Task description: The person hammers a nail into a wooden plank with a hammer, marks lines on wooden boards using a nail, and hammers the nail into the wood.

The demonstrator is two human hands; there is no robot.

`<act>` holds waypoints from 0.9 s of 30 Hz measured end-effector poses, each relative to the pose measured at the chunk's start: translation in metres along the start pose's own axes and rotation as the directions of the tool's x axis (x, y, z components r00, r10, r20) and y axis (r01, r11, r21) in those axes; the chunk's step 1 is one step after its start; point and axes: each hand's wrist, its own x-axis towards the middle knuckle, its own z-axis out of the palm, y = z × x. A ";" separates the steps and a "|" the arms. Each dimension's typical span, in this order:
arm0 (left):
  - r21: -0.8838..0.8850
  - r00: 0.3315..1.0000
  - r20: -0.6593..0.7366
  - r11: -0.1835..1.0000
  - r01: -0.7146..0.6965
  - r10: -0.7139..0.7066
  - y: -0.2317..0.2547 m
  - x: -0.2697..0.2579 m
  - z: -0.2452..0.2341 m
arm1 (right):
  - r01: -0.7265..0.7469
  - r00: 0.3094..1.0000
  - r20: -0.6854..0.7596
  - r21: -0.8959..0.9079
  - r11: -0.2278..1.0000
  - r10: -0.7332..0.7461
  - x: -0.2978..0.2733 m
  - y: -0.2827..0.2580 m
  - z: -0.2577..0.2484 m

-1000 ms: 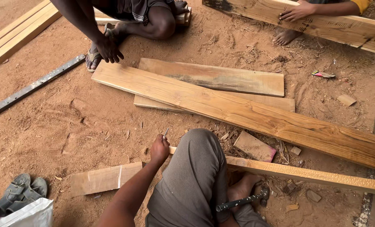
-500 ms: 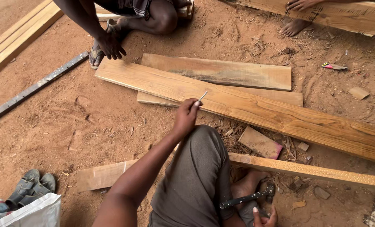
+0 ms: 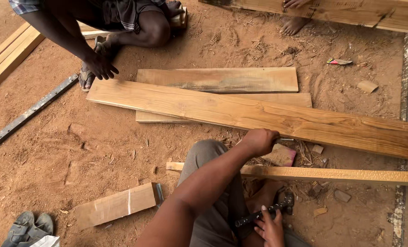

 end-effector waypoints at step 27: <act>-0.327 0.980 0.055 0.931 -0.163 0.190 -0.029 -0.004 0.020 | -0.079 0.686 0.399 0.872 0.482 -0.609 -0.151 -0.053 -0.093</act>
